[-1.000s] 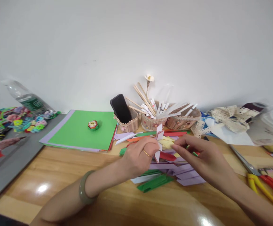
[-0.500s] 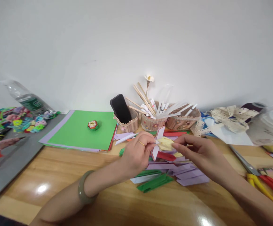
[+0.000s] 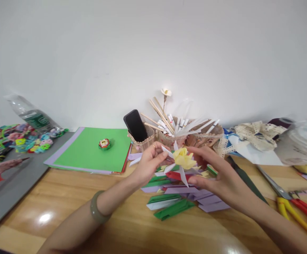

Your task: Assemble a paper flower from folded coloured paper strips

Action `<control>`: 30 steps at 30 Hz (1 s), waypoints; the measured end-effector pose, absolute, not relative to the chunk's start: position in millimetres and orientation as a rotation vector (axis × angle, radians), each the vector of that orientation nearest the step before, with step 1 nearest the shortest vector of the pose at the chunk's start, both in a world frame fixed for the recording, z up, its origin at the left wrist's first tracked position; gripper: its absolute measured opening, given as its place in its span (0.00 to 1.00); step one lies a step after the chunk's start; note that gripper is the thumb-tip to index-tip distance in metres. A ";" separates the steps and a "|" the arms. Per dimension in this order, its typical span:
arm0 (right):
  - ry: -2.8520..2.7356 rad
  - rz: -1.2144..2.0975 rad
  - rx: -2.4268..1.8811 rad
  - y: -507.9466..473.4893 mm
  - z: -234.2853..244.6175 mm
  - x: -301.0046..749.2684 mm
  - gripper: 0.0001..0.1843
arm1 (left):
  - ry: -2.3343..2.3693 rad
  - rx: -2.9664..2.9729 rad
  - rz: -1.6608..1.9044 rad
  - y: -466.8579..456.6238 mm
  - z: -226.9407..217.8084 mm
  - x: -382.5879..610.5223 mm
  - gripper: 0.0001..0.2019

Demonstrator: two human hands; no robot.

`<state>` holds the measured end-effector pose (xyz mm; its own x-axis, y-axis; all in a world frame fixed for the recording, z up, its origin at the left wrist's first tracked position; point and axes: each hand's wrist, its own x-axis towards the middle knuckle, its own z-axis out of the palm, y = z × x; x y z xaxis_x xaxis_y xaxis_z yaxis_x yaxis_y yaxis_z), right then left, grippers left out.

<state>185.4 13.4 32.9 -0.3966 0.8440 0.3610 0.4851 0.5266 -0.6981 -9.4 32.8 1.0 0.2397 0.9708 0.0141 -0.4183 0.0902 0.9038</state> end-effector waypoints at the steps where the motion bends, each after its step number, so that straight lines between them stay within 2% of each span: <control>1: -2.087 0.680 -1.064 13.2 30.1 183.8 0.23 | 0.722 0.927 1.145 32.1 -0.5 -8.1 0.14; 4: -2.073 0.776 -1.113 12.2 24.0 179.7 0.18 | 0.723 0.919 1.073 29.3 -3.8 -5.0 0.14; 8: -2.010 0.725 -1.254 9.9 22.7 178.8 0.17 | 0.820 1.081 1.173 23.6 -0.9 -4.5 0.13; 14: -2.026 0.514 -1.263 4.6 27.0 178.0 0.15 | 0.940 1.675 1.182 7.7 5.9 -6.4 0.18; 18: -2.068 0.528 -1.153 1.0 29.1 175.8 0.17 | 1.007 1.935 1.246 6.7 3.4 -6.6 0.20; 23: -1.963 0.662 -1.088 0.3 28.4 174.4 0.14 | 0.964 1.760 1.091 10.1 1.2 -9.4 0.22; 26: -1.929 0.550 -1.091 -1.2 27.5 174.8 0.07 | 0.826 1.599 1.001 10.8 0.2 -10.6 0.23; 30: -1.995 0.404 -1.071 -3.9 29.2 175.7 0.04 | 0.851 1.549 1.053 11.7 -0.7 -8.2 0.23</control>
<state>175.7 -3.9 29.2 -0.3050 0.8039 0.5105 0.5423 0.5873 -0.6008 -8.2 11.7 -0.7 0.3642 0.9096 0.2001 0.0049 -0.2168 0.9762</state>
